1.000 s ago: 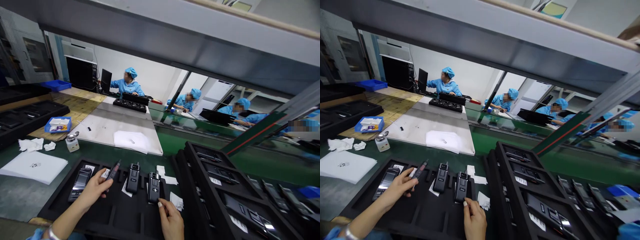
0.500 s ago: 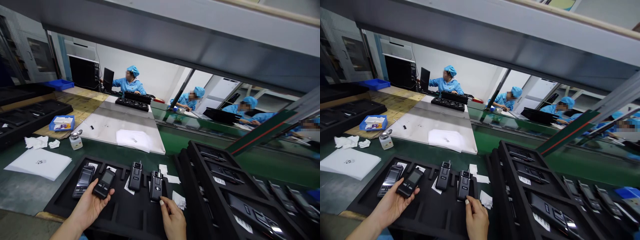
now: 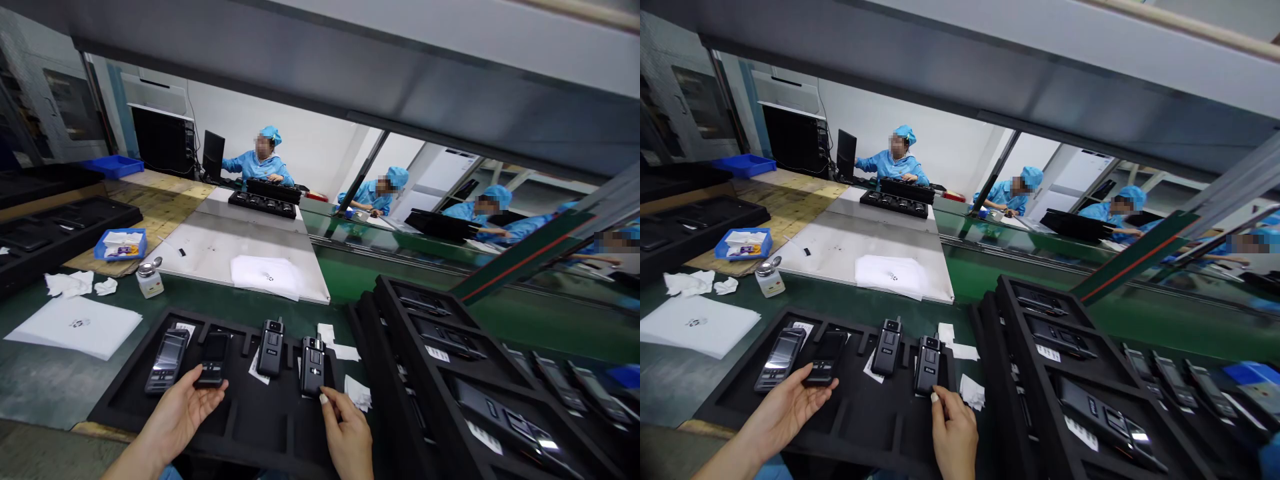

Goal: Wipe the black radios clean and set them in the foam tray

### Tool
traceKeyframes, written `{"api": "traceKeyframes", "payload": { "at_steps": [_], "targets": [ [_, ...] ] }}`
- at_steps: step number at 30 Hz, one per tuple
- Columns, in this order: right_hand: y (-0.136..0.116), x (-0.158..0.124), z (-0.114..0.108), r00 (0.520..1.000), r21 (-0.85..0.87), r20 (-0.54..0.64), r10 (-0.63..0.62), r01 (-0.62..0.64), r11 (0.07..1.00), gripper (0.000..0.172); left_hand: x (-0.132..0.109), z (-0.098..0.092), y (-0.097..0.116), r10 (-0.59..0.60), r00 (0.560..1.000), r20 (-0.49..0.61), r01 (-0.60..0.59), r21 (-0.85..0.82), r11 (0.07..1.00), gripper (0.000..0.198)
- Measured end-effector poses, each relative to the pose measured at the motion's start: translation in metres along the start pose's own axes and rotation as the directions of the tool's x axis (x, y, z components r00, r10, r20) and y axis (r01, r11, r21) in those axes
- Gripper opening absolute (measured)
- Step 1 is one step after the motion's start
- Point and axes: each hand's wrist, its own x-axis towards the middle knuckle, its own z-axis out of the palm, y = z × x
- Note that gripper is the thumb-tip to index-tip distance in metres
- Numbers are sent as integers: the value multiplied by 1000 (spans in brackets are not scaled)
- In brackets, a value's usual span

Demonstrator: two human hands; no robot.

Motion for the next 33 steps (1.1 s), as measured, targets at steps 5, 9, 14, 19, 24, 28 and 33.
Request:
{"api": "traceKeyframes", "payload": {
  "at_steps": [5,9,14,19,24,28,33],
  "targets": [
    [-2,1,-1,1000,5,1,-7,7,1000,39,-3,-10,2,26,999,-26,-25,45,999,25],
    [-4,2,-1,1000,-1,3,-14,14,1000,40,-12,-29,2,38,999,-20,-36,78,996,30],
    [-5,1,-2,1000,8,0,-8,8,1000,38,-29,-52,-15,127,992,-24,-121,168,978,67],
    [-8,1,-2,1000,23,-3,10,-10,1000,38,-29,-59,-28,502,849,161,-495,571,654,70],
    [-12,3,-4,1000,33,13,21,-22,999,38,-5,1,-24,528,717,454,-622,759,193,62],
    [-15,3,-6,999,34,2,35,-35,999,38,19,74,-38,521,673,525,-649,757,76,76],
    [-19,3,-8,1000,32,4,22,-22,999,35,44,118,-59,513,720,468,-579,812,71,90]
  ]
}}
